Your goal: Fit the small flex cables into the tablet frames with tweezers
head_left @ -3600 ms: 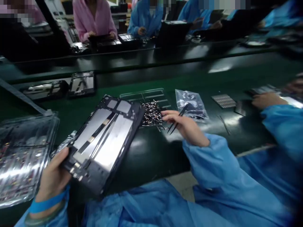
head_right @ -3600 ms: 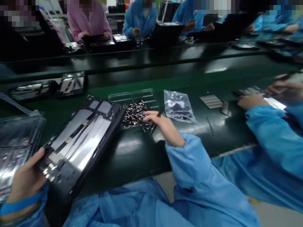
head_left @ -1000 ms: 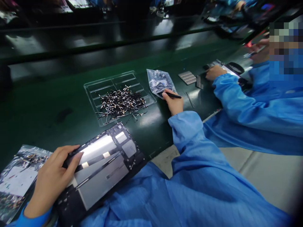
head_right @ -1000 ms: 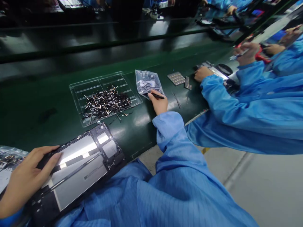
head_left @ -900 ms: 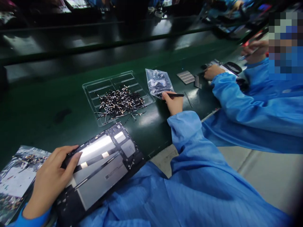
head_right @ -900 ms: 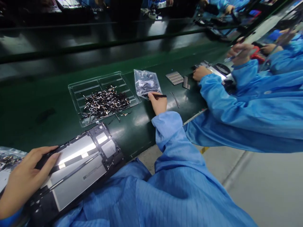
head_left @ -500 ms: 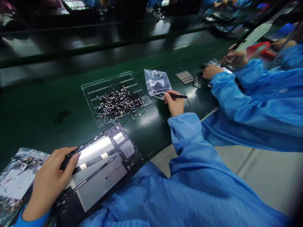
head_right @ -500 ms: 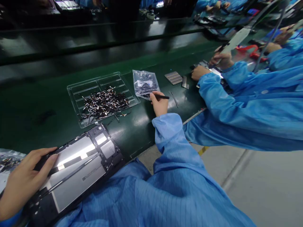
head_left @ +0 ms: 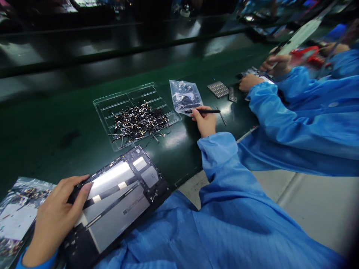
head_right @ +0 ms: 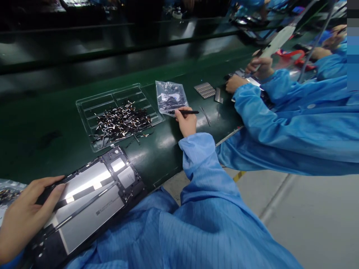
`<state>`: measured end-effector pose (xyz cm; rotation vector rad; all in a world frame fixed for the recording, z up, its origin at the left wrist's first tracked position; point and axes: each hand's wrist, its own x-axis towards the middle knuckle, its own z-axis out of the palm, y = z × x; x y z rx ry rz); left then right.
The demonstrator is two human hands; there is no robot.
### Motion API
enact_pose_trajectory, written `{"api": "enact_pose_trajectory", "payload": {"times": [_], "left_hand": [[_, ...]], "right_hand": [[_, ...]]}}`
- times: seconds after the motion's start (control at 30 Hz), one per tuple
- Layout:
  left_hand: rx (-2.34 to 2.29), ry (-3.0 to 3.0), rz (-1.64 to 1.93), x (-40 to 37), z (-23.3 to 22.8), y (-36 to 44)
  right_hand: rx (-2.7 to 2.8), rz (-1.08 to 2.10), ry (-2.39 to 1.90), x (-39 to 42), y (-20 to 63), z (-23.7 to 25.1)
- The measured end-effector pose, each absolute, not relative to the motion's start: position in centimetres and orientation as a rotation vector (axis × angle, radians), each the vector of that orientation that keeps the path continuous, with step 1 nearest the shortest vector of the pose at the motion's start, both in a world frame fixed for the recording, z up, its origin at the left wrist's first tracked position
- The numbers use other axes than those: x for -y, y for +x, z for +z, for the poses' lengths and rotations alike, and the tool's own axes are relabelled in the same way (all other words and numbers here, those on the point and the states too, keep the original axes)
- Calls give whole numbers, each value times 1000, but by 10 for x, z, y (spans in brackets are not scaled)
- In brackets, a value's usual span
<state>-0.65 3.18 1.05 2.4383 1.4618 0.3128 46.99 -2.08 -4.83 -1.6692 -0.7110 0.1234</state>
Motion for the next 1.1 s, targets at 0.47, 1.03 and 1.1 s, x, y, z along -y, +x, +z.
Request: {"api": "enact_pose_trajectory", "payload": {"times": [0.47, 1.03, 1.1], "left_hand": [[-1355, 2557, 397, -31, 12, -6], [-901, 2061, 605, -7, 44, 39], [-918, 1939, 623, -3, 44, 40]], "right_hand": [[695, 126, -1676, 22, 467, -45], [1029, 1488, -1014, 9, 244, 36], [1014, 1545, -1008, 6, 235, 38]]}}
